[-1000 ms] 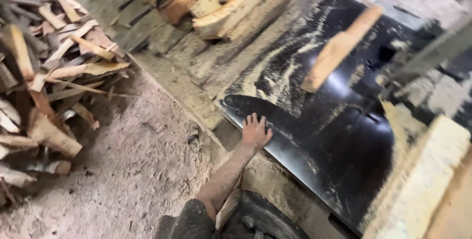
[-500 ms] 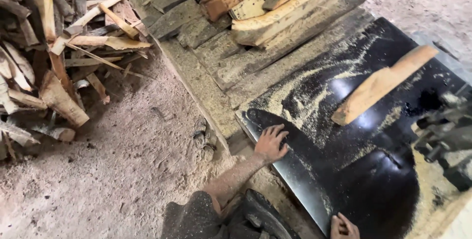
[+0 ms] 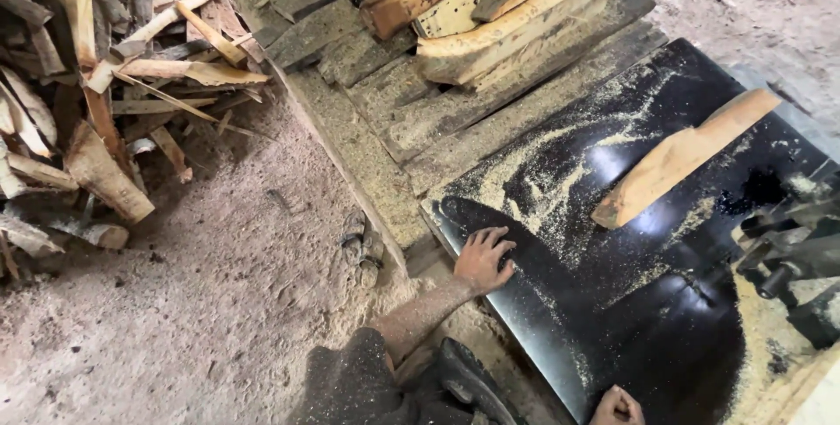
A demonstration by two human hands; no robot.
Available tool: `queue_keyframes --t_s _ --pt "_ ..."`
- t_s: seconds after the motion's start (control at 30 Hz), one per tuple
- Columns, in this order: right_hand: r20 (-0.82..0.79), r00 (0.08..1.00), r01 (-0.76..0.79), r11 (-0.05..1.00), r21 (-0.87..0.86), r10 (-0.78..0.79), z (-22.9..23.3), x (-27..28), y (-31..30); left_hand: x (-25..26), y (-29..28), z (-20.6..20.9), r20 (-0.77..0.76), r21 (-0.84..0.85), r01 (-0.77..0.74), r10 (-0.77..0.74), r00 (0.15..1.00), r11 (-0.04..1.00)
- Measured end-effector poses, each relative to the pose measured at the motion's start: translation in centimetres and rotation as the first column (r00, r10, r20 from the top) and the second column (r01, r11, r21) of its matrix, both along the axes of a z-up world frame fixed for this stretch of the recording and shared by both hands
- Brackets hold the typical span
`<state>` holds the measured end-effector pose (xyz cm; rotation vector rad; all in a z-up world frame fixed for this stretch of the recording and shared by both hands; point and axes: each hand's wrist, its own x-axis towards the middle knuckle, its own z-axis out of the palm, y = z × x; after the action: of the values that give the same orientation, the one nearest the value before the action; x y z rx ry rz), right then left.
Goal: Use a band saw to cut wood planks from larger pieces of timber.
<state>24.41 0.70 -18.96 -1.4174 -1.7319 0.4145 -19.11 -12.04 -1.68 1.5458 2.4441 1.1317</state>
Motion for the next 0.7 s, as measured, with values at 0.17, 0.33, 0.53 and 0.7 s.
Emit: queue_keyframes --t_s 0.17,0.33,0.53,0.7 --pt "0.049 0.999 -0.002 0.999 -0.045 0.004 2.1 -1.9 0.2 0.3 0.1 -0.9 0.028 -0.019 -0.010 0.011 1.000 1.000" --pt "0.078 0.997 -0.005 0.999 -0.048 0.009 3.8 -2.6 0.0 0.2 0.6 -2.1 0.023 -0.079 0.011 -0.009 1.000 0.997" --pt "0.192 0.981 0.063 0.955 -0.291 -0.006 16.5 -6.6 -5.5 0.3 0.3 -1.3 0.043 -0.089 0.026 -0.023 0.999 0.996" --pt "0.133 0.991 0.068 0.961 -0.268 -0.033 20.1 -7.2 -7.5 0.3 0.2 -1.1 0.047 -0.034 0.051 -0.050 0.998 0.998"
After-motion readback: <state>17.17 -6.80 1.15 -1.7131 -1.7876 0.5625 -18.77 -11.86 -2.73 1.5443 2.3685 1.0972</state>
